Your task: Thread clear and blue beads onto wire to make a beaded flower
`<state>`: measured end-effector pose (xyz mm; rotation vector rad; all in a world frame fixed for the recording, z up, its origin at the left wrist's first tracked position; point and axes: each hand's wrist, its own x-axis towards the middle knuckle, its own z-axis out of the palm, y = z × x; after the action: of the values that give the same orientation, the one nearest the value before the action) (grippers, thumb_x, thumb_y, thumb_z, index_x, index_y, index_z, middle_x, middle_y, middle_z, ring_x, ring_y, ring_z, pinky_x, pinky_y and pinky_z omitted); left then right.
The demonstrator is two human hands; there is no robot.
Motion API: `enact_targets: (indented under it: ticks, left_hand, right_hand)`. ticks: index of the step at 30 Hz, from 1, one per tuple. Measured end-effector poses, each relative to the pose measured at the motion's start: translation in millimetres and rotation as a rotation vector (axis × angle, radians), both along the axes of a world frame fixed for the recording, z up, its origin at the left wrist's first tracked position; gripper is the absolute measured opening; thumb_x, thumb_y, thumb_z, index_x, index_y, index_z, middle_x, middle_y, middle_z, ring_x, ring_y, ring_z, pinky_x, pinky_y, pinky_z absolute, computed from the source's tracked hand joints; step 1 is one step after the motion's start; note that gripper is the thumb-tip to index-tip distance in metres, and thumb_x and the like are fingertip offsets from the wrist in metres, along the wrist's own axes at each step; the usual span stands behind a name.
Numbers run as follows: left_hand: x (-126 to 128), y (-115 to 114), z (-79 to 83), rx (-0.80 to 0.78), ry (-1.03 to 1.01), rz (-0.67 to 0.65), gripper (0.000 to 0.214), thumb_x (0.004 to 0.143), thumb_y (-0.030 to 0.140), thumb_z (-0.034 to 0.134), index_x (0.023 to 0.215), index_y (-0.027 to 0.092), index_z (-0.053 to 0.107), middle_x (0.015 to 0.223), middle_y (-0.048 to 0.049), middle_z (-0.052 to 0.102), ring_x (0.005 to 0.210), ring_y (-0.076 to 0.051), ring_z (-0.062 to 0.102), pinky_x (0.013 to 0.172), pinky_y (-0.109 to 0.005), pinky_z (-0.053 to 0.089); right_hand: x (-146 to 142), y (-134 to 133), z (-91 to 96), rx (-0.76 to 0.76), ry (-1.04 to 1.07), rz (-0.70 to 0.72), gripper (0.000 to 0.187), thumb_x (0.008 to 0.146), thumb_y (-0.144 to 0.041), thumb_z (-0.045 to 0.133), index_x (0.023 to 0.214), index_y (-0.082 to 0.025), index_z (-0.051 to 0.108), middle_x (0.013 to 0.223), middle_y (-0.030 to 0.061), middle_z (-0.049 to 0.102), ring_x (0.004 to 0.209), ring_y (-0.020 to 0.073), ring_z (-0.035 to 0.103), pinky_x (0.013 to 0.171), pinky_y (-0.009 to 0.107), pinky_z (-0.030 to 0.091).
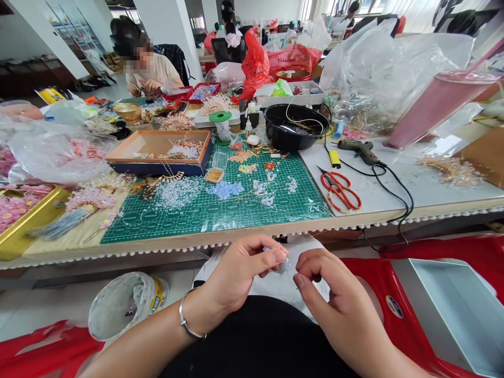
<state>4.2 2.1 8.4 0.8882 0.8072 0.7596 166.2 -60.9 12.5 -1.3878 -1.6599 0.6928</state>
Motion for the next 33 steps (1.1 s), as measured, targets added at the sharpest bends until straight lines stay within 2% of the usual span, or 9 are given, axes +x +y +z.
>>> enact_targets:
  ticks: [7, 12, 14, 17, 20, 22, 24, 29, 33]
  left_hand:
    - [1, -1, -0.4, 0.014, 0.014, -0.058, 0.009, 0.075, 0.024, 0.072, 0.076, 0.016, 0.07, 0.077, -0.0013, 0.061, 0.066, -0.008, 0.05, 0.053, -0.019, 0.034]
    - [0, 0, 2.0, -0.05, -0.04, -0.111, 0.01, 0.076, 0.024, 0.071, 0.078, 0.015, 0.068, 0.08, -0.0028, 0.064, 0.068, -0.009, 0.058, 0.048, -0.016, 0.038]
    - [-1, 0, 3.6, -0.064, -0.032, -0.157, 0.012, 0.077, 0.025, 0.069, 0.077, 0.014, 0.067, 0.083, -0.0053, 0.067, 0.071, -0.012, 0.061, 0.047, -0.016, 0.04]
    - [-1, 0, 4.7, -0.078, -0.023, -0.218, 0.014, 0.078, 0.026, 0.067, 0.076, 0.012, 0.065, 0.083, -0.0073, 0.068, 0.073, -0.015, 0.065, 0.048, -0.017, 0.045]
    - [0, 0, 4.6, -0.09, -0.02, -0.25, 0.013, 0.077, 0.025, 0.068, 0.076, 0.013, 0.065, 0.079, -0.0056, 0.068, 0.07, -0.014, 0.066, 0.05, -0.018, 0.048]
    - [2, 0, 5.0, -0.082, -0.011, -0.273, 0.013, 0.077, 0.025, 0.069, 0.077, 0.013, 0.066, 0.078, -0.0043, 0.068, 0.07, -0.014, 0.066, 0.053, -0.019, 0.049]
    - [3, -1, 5.9, -0.077, 0.006, -0.296, 0.013, 0.078, 0.026, 0.068, 0.079, 0.013, 0.066, 0.078, -0.0039, 0.067, 0.07, -0.014, 0.066, 0.054, -0.019, 0.049]
    - [4, -2, 7.4, -0.124, 0.034, -0.309, 0.013, 0.076, 0.025, 0.07, 0.074, 0.012, 0.065, 0.077, -0.0035, 0.068, 0.067, -0.013, 0.067, 0.054, -0.019, 0.05]
    - [4, -1, 6.1, -0.15, 0.05, -0.338, 0.013, 0.075, 0.024, 0.071, 0.075, 0.012, 0.066, 0.076, -0.004, 0.068, 0.066, -0.013, 0.067, 0.055, -0.019, 0.05]
  right_hand:
    - [-3, 1, -1.1, 0.063, -0.007, -0.019, 0.016, 0.083, -0.009, 0.053, 0.072, -0.021, 0.049, 0.079, 0.0011, 0.054, 0.075, 0.0141, 0.054, 0.065, 0.027, 0.045]
    - [5, 3, 1.2, 0.071, -0.079, 0.056, 0.012, 0.083, -0.012, 0.058, 0.078, -0.02, 0.051, 0.085, 0.0029, 0.056, 0.082, 0.0152, 0.055, 0.07, 0.028, 0.047]
    - [14, 0, 7.2, 0.182, -0.121, 0.079, 0.011, 0.082, -0.01, 0.059, 0.086, -0.019, 0.053, 0.088, 0.004, 0.057, 0.087, 0.0158, 0.056, 0.074, 0.028, 0.047]
    - [27, -9, 22.0, 0.406, -0.2, 0.14, 0.023, 0.081, -0.003, 0.055, 0.099, -0.016, 0.055, 0.095, 0.0065, 0.058, 0.091, 0.0144, 0.056, 0.077, 0.025, 0.048]
    - [32, -10, 37.2, 0.478, -0.319, 0.288, 0.032, 0.082, 0.001, 0.051, 0.11, -0.013, 0.054, 0.106, 0.0097, 0.06, 0.101, 0.0137, 0.057, 0.084, 0.021, 0.048]
    - [30, -1, 42.8, 0.487, -0.413, 0.329, 0.033, 0.085, 0.0, 0.049, 0.115, -0.012, 0.053, 0.112, 0.0113, 0.062, 0.108, 0.0154, 0.056, 0.093, 0.024, 0.045]
    - [29, 14, 43.5, 0.414, -0.464, 0.282, 0.031, 0.087, -0.003, 0.048, 0.115, -0.013, 0.055, 0.113, 0.0103, 0.064, 0.11, 0.0169, 0.056, 0.096, 0.028, 0.044]
    - [36, 44, 37.1, 0.124, -0.404, 0.449, 0.013, 0.088, -0.013, 0.052, 0.091, -0.019, 0.063, 0.098, 0.0052, 0.068, 0.094, 0.0176, 0.061, 0.082, 0.031, 0.05]
    - [41, 51, 37.3, -0.028, -0.411, 0.529, 0.012, 0.085, -0.014, 0.056, 0.075, -0.019, 0.057, 0.084, 0.0019, 0.065, 0.082, 0.0159, 0.058, 0.074, 0.031, 0.047]
